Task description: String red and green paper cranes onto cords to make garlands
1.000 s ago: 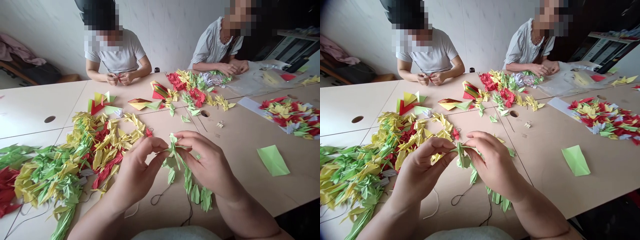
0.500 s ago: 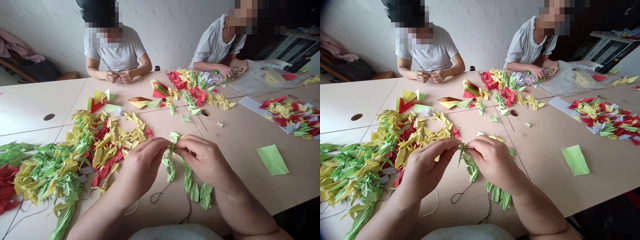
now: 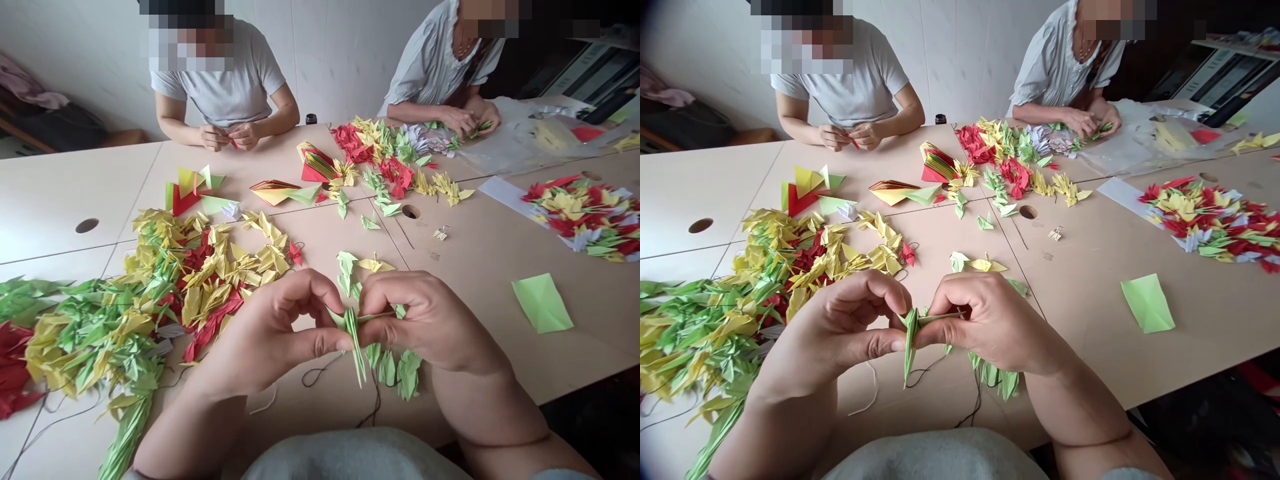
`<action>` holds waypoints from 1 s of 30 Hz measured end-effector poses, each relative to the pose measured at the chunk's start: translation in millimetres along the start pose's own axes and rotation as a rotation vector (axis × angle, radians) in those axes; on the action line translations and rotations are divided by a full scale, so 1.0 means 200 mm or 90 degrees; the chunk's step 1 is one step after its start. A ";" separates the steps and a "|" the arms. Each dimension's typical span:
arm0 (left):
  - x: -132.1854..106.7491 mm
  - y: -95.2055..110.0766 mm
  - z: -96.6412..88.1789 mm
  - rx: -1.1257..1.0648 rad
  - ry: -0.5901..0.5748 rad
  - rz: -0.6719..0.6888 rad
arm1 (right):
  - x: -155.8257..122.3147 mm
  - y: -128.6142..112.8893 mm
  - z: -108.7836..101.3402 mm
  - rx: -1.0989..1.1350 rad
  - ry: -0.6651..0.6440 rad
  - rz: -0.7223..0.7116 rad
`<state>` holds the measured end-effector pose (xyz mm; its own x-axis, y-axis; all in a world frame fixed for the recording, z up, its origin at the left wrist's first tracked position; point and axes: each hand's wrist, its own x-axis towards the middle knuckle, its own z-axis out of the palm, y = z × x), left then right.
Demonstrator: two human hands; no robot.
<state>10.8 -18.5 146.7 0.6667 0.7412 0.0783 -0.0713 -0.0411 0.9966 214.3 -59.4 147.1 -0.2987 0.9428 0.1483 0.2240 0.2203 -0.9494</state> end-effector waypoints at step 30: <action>-0.02 -0.02 0.04 -0.077 -0.003 -0.028 | -0.01 0.00 -0.01 0.077 -0.052 0.038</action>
<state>14.7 -27.8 143.1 0.6750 0.7371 0.0344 -0.1300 0.0728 0.9888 217.5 -60.2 148.0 -0.3632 0.9289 0.0720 0.1313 0.1275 -0.9831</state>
